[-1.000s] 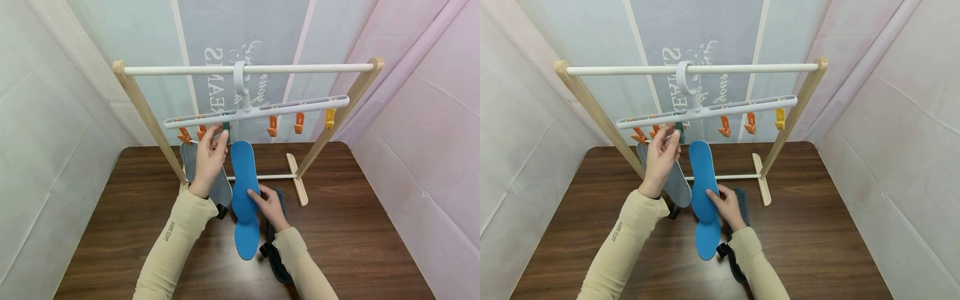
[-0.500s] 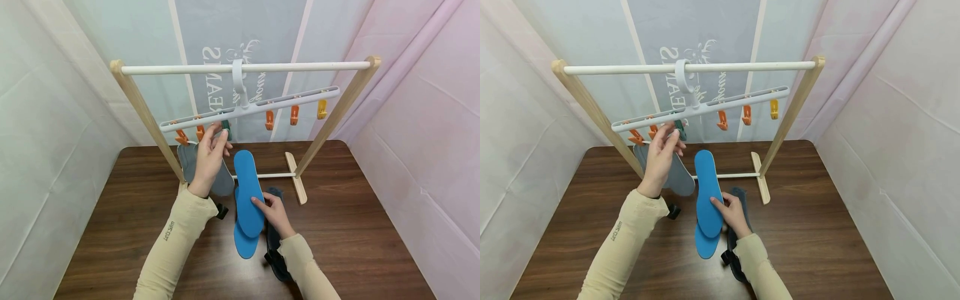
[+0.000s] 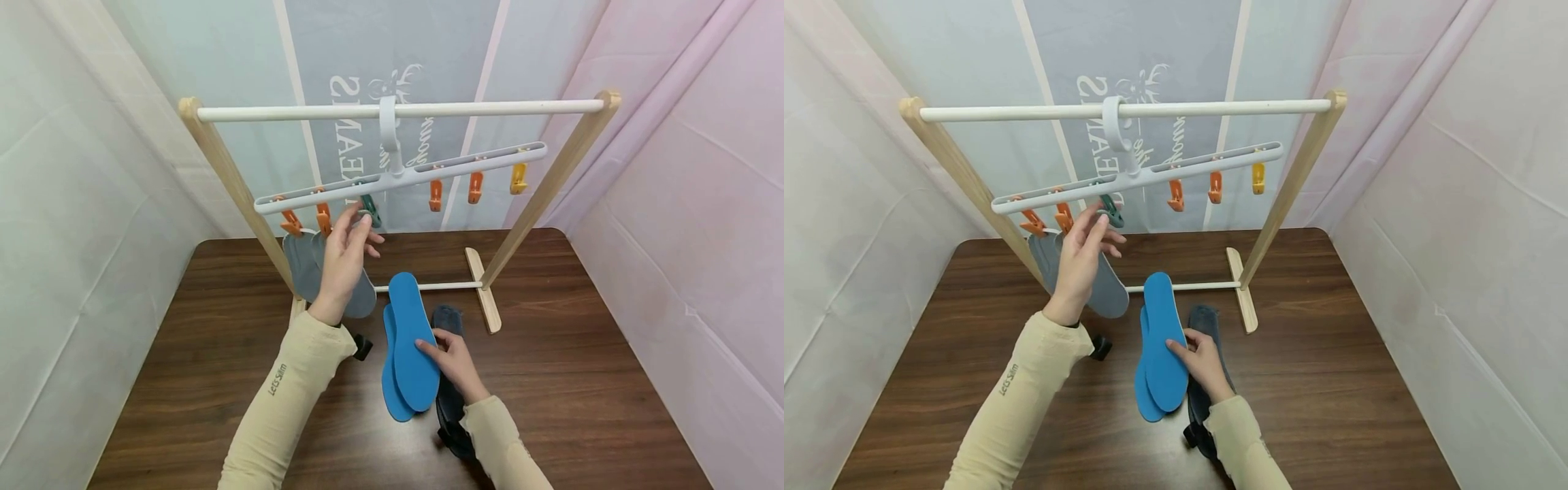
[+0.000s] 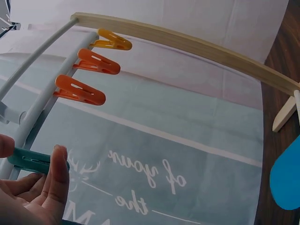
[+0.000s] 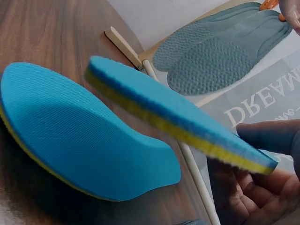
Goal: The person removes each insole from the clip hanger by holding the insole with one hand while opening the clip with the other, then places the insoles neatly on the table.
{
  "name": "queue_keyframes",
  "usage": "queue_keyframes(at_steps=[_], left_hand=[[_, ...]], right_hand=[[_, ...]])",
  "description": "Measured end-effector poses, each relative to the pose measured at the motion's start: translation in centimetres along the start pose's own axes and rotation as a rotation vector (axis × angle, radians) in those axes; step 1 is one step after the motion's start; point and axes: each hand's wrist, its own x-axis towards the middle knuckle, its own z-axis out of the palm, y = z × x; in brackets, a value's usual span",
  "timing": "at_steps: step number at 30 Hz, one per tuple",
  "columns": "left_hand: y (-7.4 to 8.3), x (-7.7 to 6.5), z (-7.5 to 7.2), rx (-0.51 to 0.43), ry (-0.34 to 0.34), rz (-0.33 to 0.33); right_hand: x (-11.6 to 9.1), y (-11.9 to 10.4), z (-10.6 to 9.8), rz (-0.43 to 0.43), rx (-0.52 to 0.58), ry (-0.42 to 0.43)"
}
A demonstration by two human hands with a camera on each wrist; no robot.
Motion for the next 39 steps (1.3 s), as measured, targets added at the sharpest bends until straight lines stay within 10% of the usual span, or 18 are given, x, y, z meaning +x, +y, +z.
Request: queue_keyframes(at_steps=[39], left_hand=[[-0.9, -1.3, -0.8, 0.121, -0.145, -0.110]], right_hand=[[-2.5, 2.3, 2.4, 0.050, -0.048, -0.056]])
